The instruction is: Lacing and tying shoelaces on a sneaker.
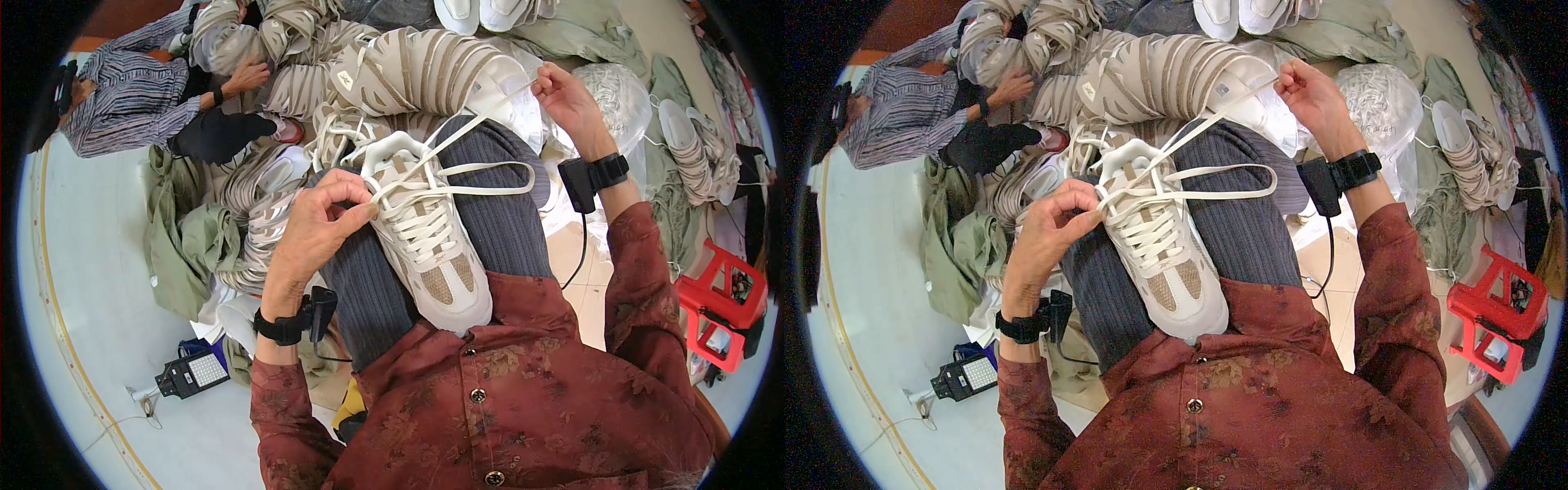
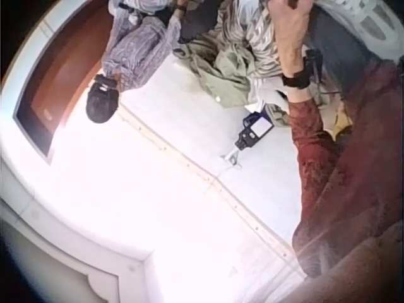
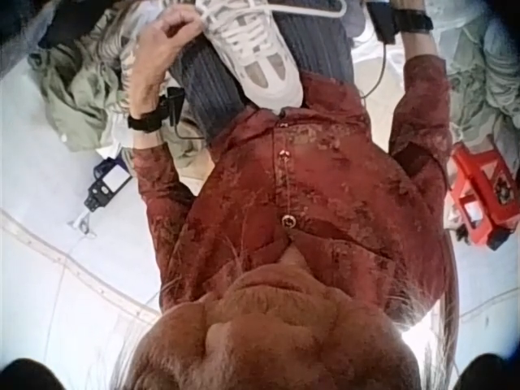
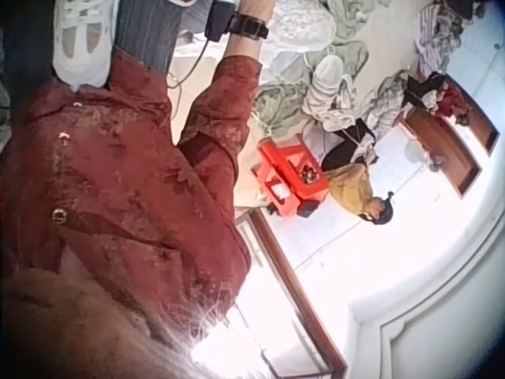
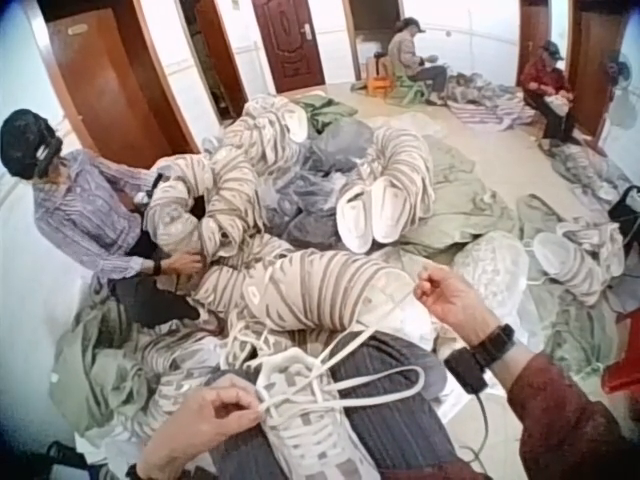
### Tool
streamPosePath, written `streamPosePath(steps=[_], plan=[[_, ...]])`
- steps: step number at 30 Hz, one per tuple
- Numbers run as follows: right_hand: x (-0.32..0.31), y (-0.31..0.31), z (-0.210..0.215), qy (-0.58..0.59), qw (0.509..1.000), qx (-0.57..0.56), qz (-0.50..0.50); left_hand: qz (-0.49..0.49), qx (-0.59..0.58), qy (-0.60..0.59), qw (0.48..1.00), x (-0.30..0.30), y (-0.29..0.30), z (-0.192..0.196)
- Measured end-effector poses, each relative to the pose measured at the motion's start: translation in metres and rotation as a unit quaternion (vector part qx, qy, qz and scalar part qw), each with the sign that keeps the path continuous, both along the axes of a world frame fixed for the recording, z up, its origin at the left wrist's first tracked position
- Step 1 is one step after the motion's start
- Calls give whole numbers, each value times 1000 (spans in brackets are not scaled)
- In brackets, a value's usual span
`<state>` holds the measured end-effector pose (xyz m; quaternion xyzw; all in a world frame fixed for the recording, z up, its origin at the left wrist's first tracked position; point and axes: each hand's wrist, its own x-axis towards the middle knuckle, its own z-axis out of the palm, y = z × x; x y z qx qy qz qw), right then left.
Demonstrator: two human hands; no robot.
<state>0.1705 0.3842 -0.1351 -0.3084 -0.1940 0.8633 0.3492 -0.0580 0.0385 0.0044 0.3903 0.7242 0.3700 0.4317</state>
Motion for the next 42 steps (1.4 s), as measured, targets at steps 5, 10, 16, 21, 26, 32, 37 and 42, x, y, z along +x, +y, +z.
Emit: streamPosePath(steps=[5,10,16,21,26,32,37,42], plan=[[3,2,-11,5,999,13,33,-37,-2,7,999,-6,-2,-2],[6,0,-17,5,999,-13,39,-38,1,-22,999,-4,1,2],[5,-15,-14,-45,998,-16,48,-8,4,9,1000,-5,3,6],[20,-8,-28,-52,998,1,35,13,-6,43,999,-1,18,14],[14,-22,-8,-82,995,49,27,-1,-9,31,999,2,26,3],[11,-73,51,-238,919,294,113,-88,84,133,984,18,46,3],[-8,-137,74,-185,855,437,210,-83,62,232,967,29,54,-10],[-10,-158,78,-201,793,546,181,-80,31,230,969,32,61,-10]])
